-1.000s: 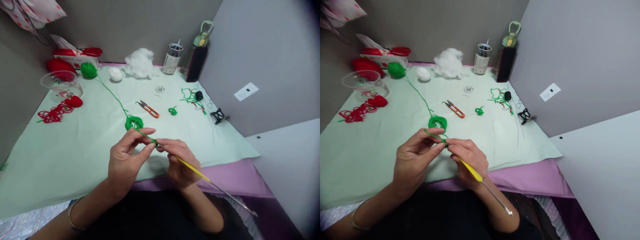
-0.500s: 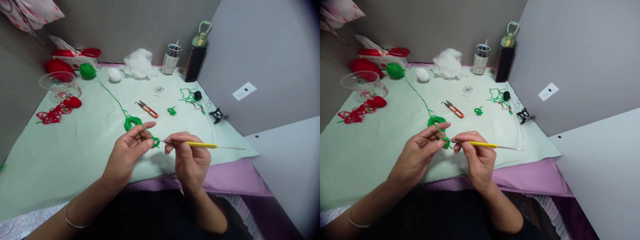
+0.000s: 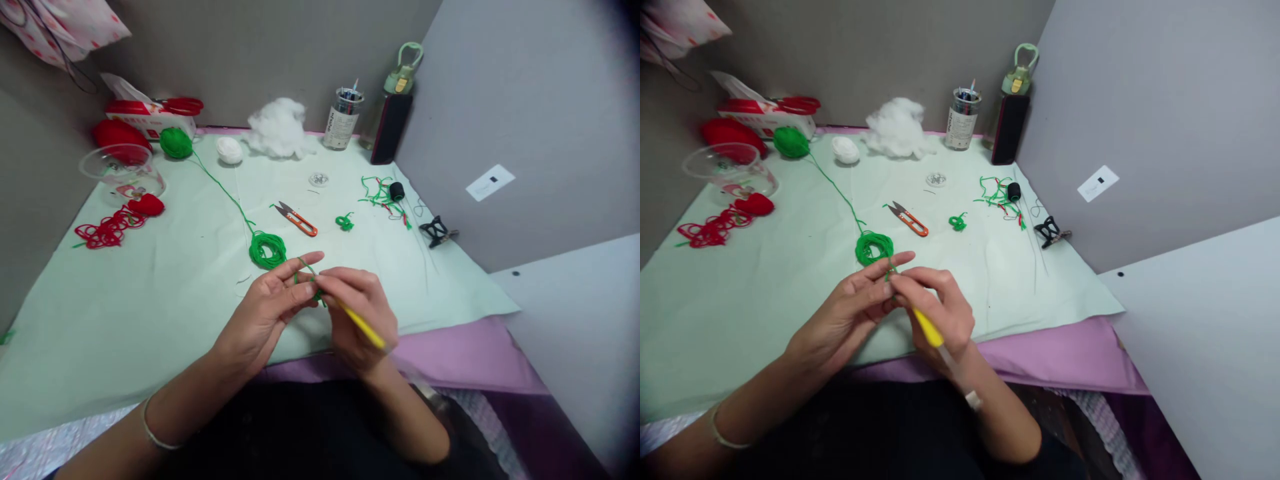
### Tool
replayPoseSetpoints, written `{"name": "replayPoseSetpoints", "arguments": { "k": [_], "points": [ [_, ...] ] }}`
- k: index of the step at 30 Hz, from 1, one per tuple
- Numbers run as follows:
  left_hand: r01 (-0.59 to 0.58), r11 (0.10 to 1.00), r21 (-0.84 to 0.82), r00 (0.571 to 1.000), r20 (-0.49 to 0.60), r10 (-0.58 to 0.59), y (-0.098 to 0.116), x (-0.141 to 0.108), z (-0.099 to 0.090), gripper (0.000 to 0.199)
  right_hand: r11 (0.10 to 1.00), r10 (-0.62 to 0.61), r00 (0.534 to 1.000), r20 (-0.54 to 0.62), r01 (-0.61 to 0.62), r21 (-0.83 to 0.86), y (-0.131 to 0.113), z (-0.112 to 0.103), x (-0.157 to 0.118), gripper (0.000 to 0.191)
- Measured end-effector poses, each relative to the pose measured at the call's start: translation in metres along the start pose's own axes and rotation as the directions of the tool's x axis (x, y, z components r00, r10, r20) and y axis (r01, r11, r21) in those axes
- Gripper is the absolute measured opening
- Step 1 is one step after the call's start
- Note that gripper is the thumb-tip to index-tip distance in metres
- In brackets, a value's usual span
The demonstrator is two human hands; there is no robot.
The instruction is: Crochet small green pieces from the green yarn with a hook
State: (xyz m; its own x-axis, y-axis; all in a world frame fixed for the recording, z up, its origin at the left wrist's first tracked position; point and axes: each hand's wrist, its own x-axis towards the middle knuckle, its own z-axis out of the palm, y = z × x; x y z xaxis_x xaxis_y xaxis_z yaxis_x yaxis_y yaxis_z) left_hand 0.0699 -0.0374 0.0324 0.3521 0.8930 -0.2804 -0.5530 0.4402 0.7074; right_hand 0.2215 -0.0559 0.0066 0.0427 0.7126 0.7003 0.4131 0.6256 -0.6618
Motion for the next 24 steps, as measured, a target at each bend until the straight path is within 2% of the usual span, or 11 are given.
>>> {"name": "replayPoseSetpoints", "arguments": {
  "k": [3, 6, 9, 12, 24],
  "points": [
    [0.027, 1.000, -0.010, 1.000, 0.015, -0.027, 0.004, 0.001, -0.004, 0.028, 0.944, 0.168, 0.982, -0.090, -0.134, 0.302, 0.001, -0.003, 0.007, 0.021],
    [-0.052, 0.996, 0.074, 0.999, -0.003, 0.052, 0.004, 0.000, -0.005, 0.022, 0.818, 0.337, 0.940, -0.048, -0.267, 0.510, 0.002, -0.003, 0.012, 0.015],
    [-0.136, 0.976, 0.169, 0.991, 0.029, 0.133, 0.000, -0.002, -0.004, 0.023, 0.784, 0.356, 0.933, 0.050, -0.327, 0.528, 0.004, 0.000, 0.011, 0.014],
    [-0.174, 0.954, 0.243, 0.985, 0.022, 0.174, -0.003, -0.003, -0.005, 0.025, 0.771, 0.357, 0.930, 0.090, -0.347, 0.533, 0.007, 0.002, 0.007, 0.015],
    [-0.199, 0.933, 0.299, 0.971, -0.066, 0.228, -0.001, -0.005, -0.005, 0.024, 0.705, 0.360, 0.930, 0.080, -0.327, 0.629, 0.007, 0.002, 0.010, 0.016]
  ]
}}
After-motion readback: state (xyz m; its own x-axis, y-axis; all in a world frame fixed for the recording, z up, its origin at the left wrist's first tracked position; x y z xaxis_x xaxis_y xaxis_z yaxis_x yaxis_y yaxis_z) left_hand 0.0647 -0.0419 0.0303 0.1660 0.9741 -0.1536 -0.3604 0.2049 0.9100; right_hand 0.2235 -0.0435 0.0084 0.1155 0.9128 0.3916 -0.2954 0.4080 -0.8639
